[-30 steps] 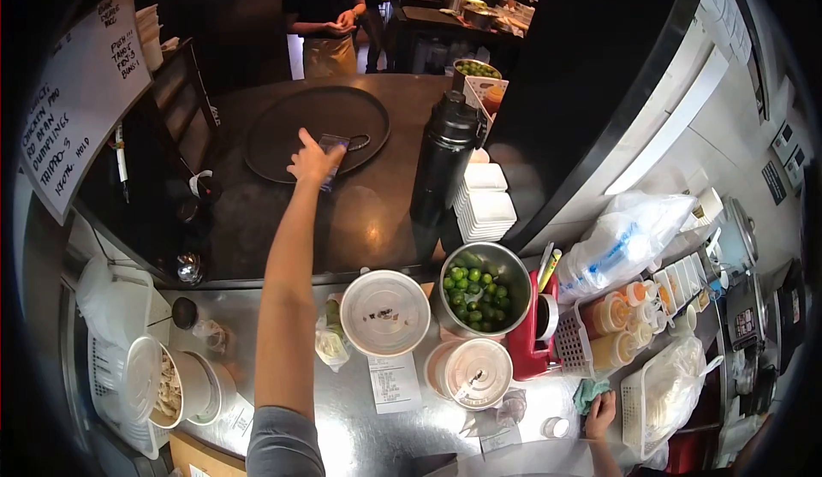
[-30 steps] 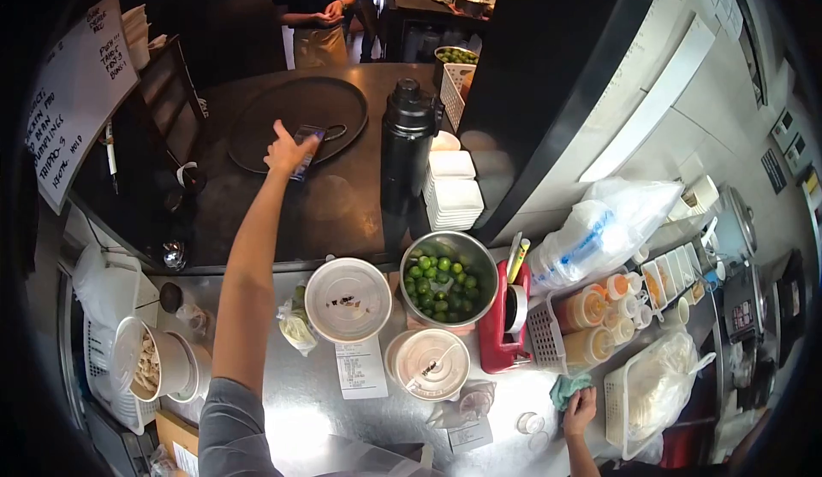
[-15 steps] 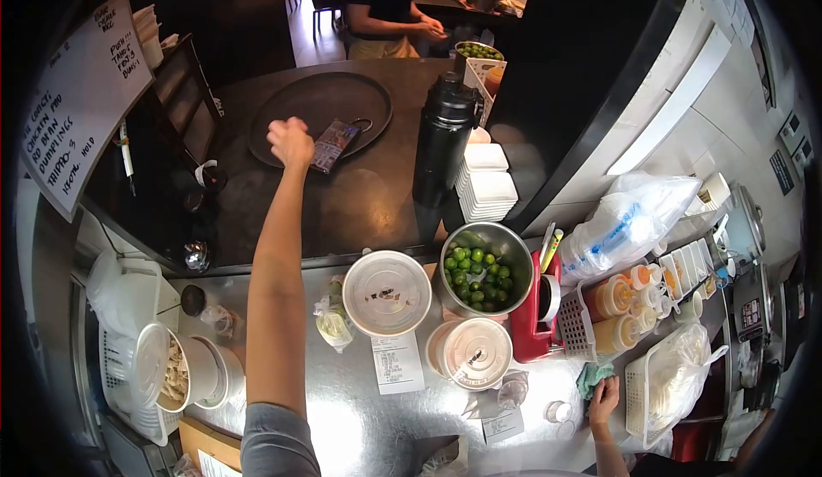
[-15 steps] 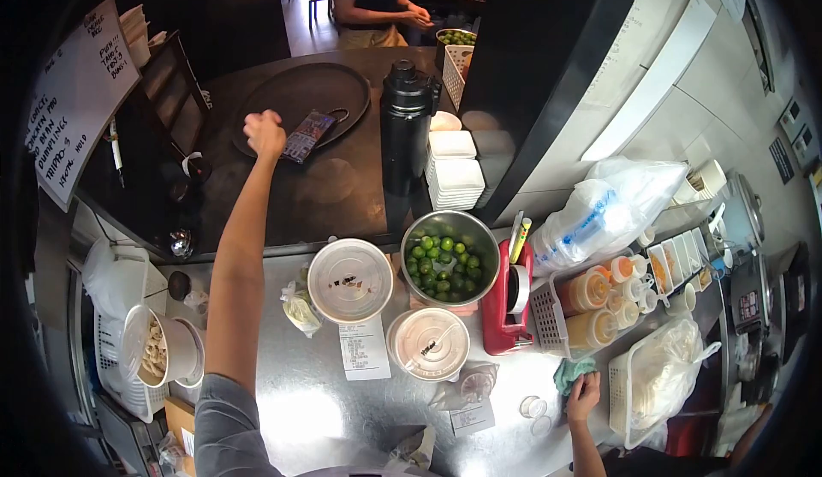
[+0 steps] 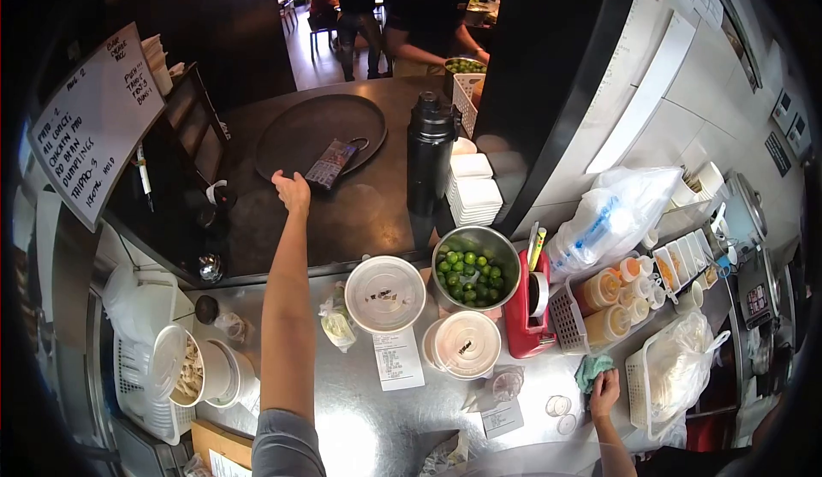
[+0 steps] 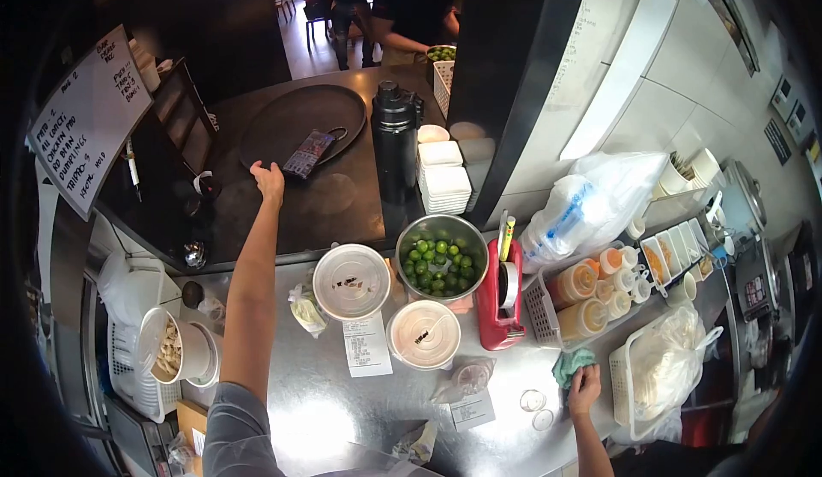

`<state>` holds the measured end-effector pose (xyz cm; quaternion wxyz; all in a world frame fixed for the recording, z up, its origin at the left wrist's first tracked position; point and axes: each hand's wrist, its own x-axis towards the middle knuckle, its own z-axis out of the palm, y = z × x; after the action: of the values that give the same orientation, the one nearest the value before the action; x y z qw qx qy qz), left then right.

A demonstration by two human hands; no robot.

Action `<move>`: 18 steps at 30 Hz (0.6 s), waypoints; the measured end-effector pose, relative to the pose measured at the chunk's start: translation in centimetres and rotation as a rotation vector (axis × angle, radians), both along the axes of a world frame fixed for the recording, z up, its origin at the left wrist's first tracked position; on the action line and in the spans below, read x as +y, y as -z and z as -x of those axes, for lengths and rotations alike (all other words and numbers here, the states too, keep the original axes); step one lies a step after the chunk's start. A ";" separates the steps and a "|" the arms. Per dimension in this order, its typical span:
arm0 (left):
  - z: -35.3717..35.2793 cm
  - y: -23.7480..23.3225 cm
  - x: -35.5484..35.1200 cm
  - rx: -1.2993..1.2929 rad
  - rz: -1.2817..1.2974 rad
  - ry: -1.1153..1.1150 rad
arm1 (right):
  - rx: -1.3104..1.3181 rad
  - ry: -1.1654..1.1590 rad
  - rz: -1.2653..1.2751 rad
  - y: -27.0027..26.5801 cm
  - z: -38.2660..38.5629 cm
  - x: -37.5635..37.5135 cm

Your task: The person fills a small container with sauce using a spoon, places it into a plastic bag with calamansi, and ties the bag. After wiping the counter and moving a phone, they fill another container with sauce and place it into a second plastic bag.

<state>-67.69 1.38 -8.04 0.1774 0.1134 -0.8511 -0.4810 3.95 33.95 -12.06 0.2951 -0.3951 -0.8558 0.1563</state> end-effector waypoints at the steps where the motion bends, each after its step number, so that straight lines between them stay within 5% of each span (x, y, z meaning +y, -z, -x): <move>1: 0.0 0.1 0.0 -0.047 -0.080 0.008 | 0.003 -0.001 -0.001 -0.1 0.1 -0.1; 3: -1.6 -0.1 -0.3 -0.209 -0.067 -0.019 | 0.007 -0.005 -0.003 -0.5 0.3 -0.2; 6: -0.7 3.8 -3.2 0.039 -0.035 0.190 | -0.040 0.026 0.009 -0.3 0.0 0.0; 8: 2.4 5.1 -5.2 -0.174 -0.490 0.266 | -0.038 0.024 -0.035 -0.1 -0.1 -0.1; 10: 4.1 4.3 -9.2 -0.522 -0.502 0.478 | -0.001 0.034 -0.059 -1.0 0.3 -0.6; 12: -5.2 -4.2 -5.4 -0.403 -0.307 0.096 | -0.011 0.050 -0.013 -0.2 -0.3 0.0; 13: -3.5 -1.3 -7.0 -0.193 -0.416 0.143 | 0.009 0.034 -0.043 -0.3 -0.3 0.0; 18: -28.7 -12.3 -5.4 0.291 -0.375 0.579 | -0.055 0.051 0.066 0.5 -0.9 0.8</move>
<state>-38.97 -4.04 4.23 0.1293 -0.1709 -0.7108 -0.6700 4.81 34.70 -12.52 0.2621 -0.4305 -0.8476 0.1659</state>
